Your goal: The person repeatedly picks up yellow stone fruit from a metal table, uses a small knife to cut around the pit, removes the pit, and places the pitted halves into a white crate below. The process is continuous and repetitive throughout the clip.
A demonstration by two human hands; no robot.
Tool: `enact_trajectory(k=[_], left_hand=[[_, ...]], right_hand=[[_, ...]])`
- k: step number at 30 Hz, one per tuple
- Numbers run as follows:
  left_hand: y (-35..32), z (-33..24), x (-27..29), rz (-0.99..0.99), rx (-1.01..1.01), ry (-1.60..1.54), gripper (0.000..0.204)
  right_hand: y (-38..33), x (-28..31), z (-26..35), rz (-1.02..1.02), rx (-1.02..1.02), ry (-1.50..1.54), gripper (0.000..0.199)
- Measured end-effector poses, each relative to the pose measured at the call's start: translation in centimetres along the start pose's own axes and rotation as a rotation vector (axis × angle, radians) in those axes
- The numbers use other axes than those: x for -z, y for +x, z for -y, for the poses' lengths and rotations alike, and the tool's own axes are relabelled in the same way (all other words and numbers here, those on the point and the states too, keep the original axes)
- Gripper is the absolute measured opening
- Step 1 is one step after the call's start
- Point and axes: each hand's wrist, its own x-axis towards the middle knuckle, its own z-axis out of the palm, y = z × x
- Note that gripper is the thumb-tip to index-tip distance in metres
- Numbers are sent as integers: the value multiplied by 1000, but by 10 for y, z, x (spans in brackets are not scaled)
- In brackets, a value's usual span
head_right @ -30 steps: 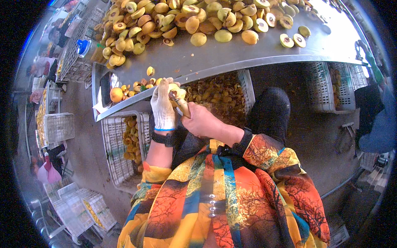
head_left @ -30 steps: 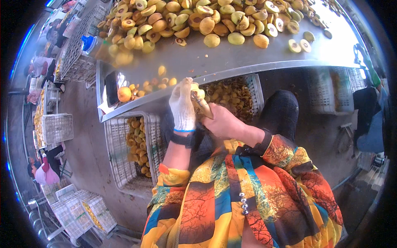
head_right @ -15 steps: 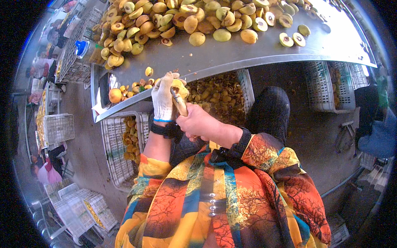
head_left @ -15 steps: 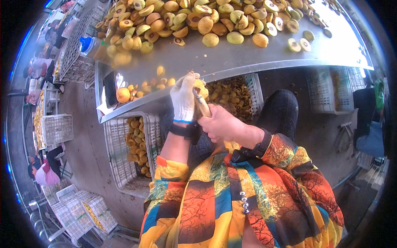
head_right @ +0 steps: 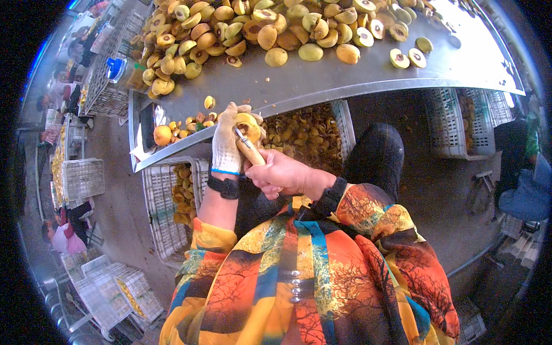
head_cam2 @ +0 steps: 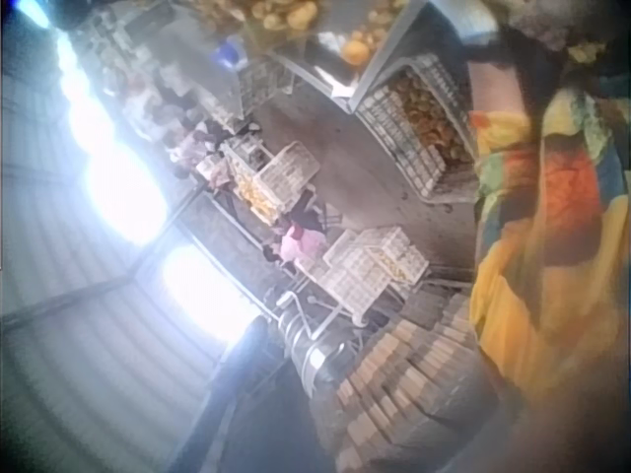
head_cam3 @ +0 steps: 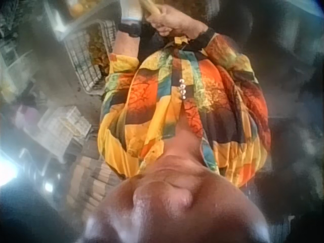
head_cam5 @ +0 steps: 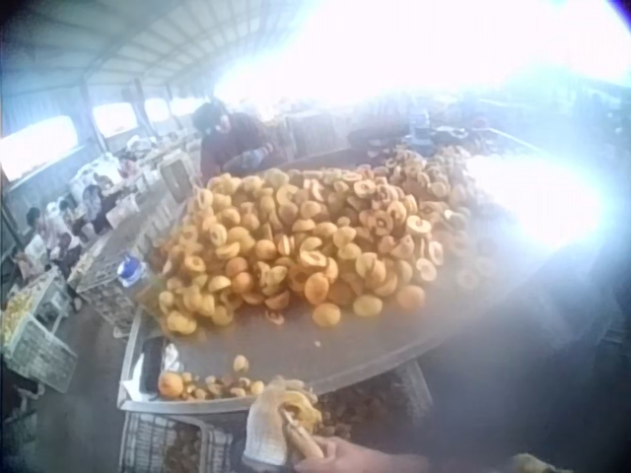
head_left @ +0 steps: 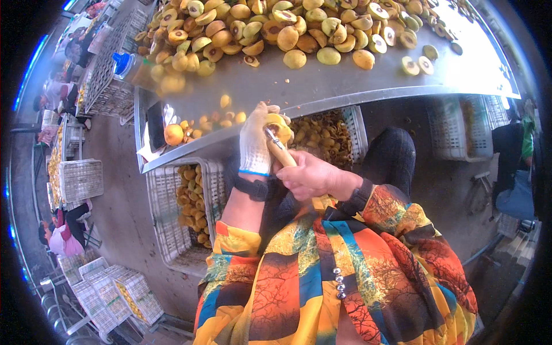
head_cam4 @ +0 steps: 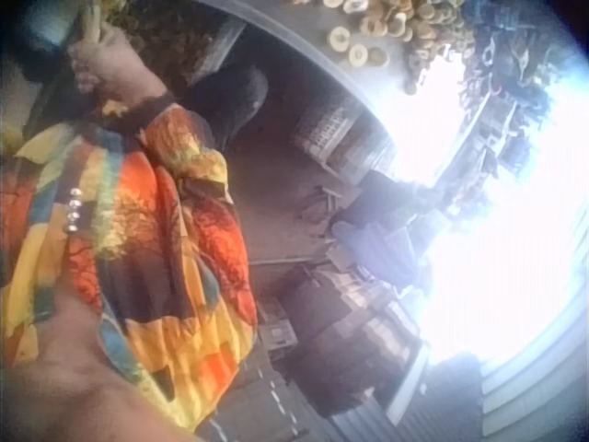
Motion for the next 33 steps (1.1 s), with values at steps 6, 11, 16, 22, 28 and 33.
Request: enact_trajectory(k=[6,11,16,22,28,33], left_hand=[[-14,-44,87,-86,-127,-273,23],[-71,-85,211,-817,-257,897,37],[-43,-99,150,-821,-422,1661,47],[103,-75,-36,-209,-696,1726,57],[212,-23,-75,-141,-742,1552,56],[135,-45,-67,286,-123,581,41]], right_hand=[[8,22,-8,-126,337,-609,18],[16,109,-58,-440,57,-2013,33],[13,84,-29,-520,135,-1594,36],[1,81,-24,-575,387,-1451,35],[-39,86,-21,-636,428,-1397,32],[-46,75,7,-881,643,-1124,44]])
